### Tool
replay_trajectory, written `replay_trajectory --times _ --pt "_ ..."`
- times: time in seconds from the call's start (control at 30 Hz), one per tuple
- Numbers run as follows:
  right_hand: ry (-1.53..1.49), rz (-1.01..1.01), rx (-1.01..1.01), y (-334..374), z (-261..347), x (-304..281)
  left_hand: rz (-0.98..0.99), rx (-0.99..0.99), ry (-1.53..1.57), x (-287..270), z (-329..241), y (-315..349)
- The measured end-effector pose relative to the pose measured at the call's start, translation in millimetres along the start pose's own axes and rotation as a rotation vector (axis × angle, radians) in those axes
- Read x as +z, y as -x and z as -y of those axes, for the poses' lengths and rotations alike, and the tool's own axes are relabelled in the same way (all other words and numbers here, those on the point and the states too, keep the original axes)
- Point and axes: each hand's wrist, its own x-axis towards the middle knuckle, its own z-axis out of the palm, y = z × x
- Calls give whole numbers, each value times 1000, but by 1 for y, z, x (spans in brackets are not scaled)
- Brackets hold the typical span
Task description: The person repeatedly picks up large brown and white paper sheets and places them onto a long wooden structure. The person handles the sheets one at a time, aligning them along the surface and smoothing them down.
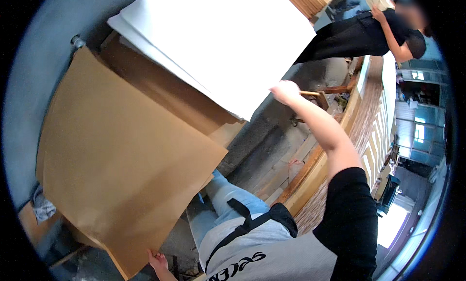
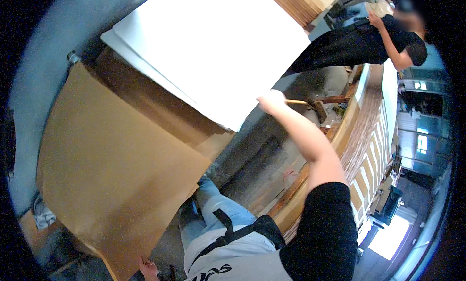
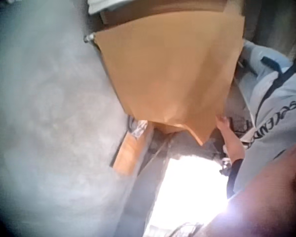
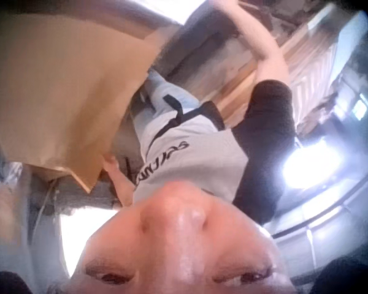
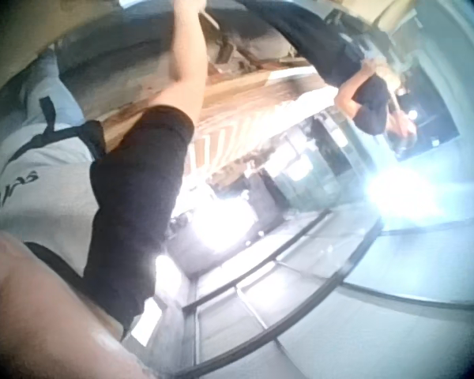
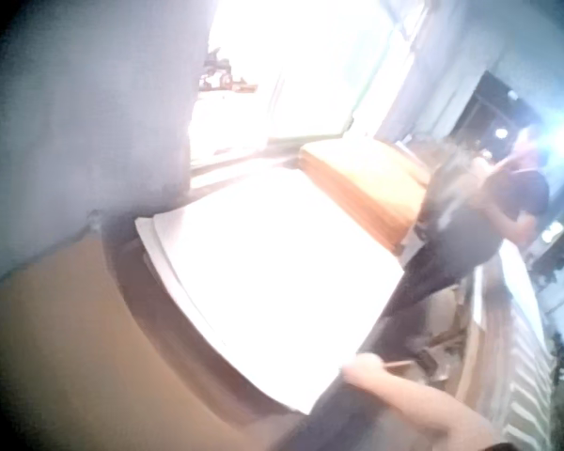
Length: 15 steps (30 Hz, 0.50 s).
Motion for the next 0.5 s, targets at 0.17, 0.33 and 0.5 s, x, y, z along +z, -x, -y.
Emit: replay_trajectory --times 0.17,0.33,0.5 --pt "-246 -242 -22 -83 89 -30 93 20 -157 -16 0 -26" --pt "-332 -244 -13 -39 109 27 -32 -27 -206 -29 -14 -24" --pt "243 412 31 54 1 69 8 45 -163 -9 1 -9"
